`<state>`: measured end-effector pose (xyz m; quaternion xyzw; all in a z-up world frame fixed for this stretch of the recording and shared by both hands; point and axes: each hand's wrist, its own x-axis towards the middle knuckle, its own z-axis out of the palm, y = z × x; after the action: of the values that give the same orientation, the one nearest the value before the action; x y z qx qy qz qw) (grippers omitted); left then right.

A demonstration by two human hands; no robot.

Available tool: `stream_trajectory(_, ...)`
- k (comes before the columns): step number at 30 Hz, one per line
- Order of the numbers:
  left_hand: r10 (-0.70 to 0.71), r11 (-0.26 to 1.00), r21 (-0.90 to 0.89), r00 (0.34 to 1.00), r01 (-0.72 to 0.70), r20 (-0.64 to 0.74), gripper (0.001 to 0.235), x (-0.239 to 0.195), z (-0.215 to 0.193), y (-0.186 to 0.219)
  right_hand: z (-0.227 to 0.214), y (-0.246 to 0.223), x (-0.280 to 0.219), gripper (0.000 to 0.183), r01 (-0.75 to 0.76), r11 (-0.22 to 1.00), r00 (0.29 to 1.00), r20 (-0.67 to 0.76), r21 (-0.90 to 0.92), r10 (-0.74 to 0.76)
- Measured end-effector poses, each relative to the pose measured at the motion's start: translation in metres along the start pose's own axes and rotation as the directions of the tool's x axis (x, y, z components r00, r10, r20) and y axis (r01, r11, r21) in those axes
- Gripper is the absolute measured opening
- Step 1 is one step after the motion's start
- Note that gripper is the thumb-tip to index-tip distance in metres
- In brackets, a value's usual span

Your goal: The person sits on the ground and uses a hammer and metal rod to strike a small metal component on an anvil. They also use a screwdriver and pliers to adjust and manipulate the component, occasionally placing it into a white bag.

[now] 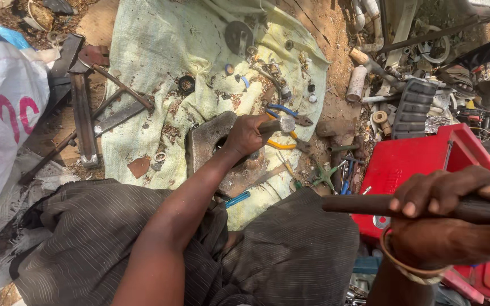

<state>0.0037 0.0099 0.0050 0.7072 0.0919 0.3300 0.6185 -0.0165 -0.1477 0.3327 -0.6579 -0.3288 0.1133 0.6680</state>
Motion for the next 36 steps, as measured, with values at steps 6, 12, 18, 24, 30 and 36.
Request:
stream_trajectory(6,0.052,0.999,-0.001,0.999,-0.052,-0.012,0.019,0.008,0.0,0.001,-0.007,0.056,-0.019,0.053,-0.657,0.688,0.711,0.05,-0.307,0.702)
stream_trajectory(12,0.005,1.0,-0.014,1.0,-0.004,0.017,0.014,0.0,0.002,-0.013,-0.038,-0.022,0.005,0.05,-0.034,0.994,0.999,0.018,0.104,0.032)
stream_trajectory(18,0.016,1.0,0.001,0.997,-0.017,0.077,0.011,-0.005,0.0,0.002,0.008,0.07,-0.015,0.051,-0.656,0.61,0.652,0.072,-0.445,0.755)
stream_trajectory(24,-0.21,0.91,-0.336,0.969,0.243,0.131,0.026,-0.004,-0.011,0.001,-0.042,0.043,-0.074,0.049,-0.698,0.7,0.712,-0.041,-0.15,0.701)
stream_trajectory(30,-0.362,0.789,-0.477,0.92,0.388,0.15,0.039,0.016,-0.021,0.0,-0.056,0.024,-0.086,0.055,-0.68,0.733,0.732,-0.074,-0.017,0.678)
stream_trajectory(36,-0.353,0.836,-0.369,0.913,0.406,0.205,0.037,0.009,-0.022,0.006,-0.068,0.033,-0.096,0.054,-0.71,0.703,0.704,-0.066,-0.034,0.707)
